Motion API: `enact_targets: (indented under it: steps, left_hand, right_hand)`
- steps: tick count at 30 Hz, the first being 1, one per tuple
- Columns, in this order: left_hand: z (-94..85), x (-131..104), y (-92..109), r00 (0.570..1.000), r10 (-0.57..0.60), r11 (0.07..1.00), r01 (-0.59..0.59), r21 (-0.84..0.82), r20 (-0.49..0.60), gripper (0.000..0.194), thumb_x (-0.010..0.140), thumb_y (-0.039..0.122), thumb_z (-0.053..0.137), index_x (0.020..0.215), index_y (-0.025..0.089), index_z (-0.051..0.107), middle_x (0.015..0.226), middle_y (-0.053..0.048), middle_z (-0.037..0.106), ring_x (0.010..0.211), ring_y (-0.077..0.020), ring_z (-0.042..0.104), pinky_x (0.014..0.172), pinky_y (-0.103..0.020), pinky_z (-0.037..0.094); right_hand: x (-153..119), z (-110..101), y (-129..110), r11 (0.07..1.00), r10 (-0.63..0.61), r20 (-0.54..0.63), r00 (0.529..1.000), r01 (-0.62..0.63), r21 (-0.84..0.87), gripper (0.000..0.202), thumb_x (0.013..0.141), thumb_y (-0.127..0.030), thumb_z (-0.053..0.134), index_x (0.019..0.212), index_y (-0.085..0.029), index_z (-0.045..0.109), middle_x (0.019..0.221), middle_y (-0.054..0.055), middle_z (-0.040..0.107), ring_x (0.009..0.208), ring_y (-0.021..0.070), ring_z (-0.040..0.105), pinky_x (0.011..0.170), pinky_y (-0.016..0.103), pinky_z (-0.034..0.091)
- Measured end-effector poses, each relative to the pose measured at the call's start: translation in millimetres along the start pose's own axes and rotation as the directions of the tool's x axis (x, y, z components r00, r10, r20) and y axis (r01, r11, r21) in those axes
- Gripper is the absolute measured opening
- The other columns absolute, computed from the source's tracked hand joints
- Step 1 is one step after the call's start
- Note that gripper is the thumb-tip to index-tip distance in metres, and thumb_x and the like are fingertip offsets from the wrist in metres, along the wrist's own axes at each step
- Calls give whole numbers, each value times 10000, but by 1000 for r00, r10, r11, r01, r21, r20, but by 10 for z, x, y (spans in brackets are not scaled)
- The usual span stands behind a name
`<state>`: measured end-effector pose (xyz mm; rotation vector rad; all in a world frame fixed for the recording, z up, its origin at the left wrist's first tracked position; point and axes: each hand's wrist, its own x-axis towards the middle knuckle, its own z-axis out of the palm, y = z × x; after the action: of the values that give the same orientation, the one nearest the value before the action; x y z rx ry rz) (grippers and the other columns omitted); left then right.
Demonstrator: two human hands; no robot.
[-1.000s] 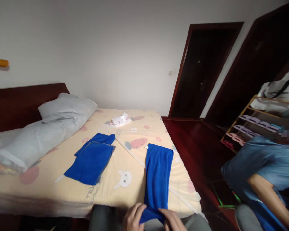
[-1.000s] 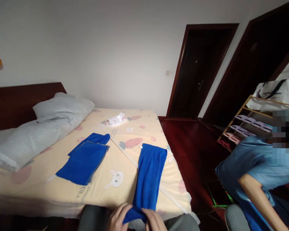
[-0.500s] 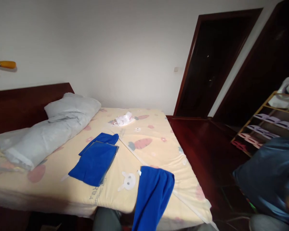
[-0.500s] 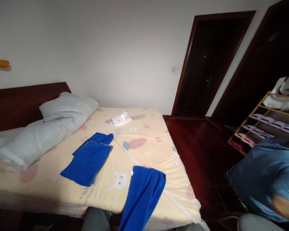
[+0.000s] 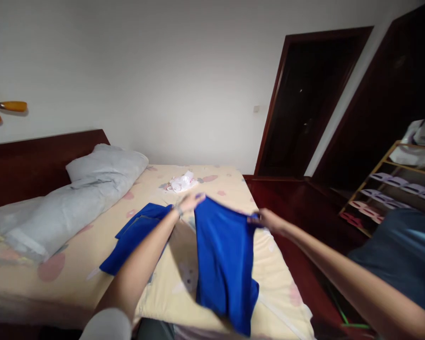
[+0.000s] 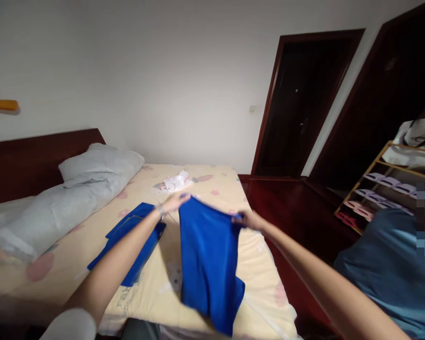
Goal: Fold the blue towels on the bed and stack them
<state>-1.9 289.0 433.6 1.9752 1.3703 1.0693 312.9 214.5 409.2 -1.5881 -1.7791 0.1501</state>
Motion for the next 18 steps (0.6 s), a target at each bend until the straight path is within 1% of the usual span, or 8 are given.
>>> enact_targets:
  steps: [3,6,8,10,13,15,16,18]
  left_hand:
    - [-321,648,391,995,-12,1000,12,-1,-100,432,1002,509,567,1122,115,694,628,48,560,553,-156,659,582,-277,568]
    - [-568,1088,780,967,43,991,-74,-114,-250,501,1002,562,524,1192,120,666,664,54,484,570,-128,646,590,-260,601]
    - [-626,1164,942,939,95,953,-182,-243,-331,517,985,576,540,1191,117,658,735,38,516,655,-112,638,661,-284,643]
    - [-594,1066,994,912,157,900,-290,-325,-378,538,971,606,541,1163,118,663,816,13,589,769,-121,643,769,-320,657]
    - [-422,664,865,874,244,886,-377,-269,-421,585,969,660,489,1075,123,696,910,-39,694,936,-191,680,894,-359,620]
    - [-241,270,639,865,279,915,-371,-157,-417,582,982,645,478,1046,121,722,959,-79,743,1027,-246,693,950,-390,584]
    - [-126,45,477,865,284,926,-360,-116,-413,564,989,626,482,1057,125,731,990,-95,761,1056,-263,697,975,-407,569]
    - [167,-445,34,897,317,928,-360,-93,-309,480,1011,552,487,1166,167,727,1157,-109,766,1163,-269,683,1059,-423,529]
  right_hand:
    - [789,-460,-129,1000,17,-51,999,-18,-11,347,937,-434,637,818,-120,724,639,-17,657,579,113,612,547,219,489]
    - [1335,-885,-384,1000,10,-240,971,-5,22,349,924,-427,610,992,-117,754,709,21,695,595,142,633,573,249,513]
    - [1435,-1066,-526,995,-10,-319,948,40,88,359,872,-437,649,995,-121,767,766,44,708,594,148,639,562,261,532]
    - [1353,-1125,-577,974,-18,-362,932,98,203,380,828,-449,676,1000,-123,769,892,75,726,673,168,671,560,266,555]
    - [978,-980,-414,940,-31,-387,921,159,301,424,816,-455,666,1030,-101,755,961,99,749,824,210,700,683,324,600]
    - [574,-733,-157,952,-66,-381,922,173,252,414,824,-426,634,1019,-80,751,926,107,773,885,237,706,824,400,589]
    - [327,-562,1,954,-75,-361,930,172,246,384,829,-401,609,1027,-105,753,984,117,783,939,251,711,890,418,574]
    - [-241,-129,345,949,-58,-288,956,142,283,319,803,-376,601,999,-185,764,1036,97,792,980,261,723,918,402,573]
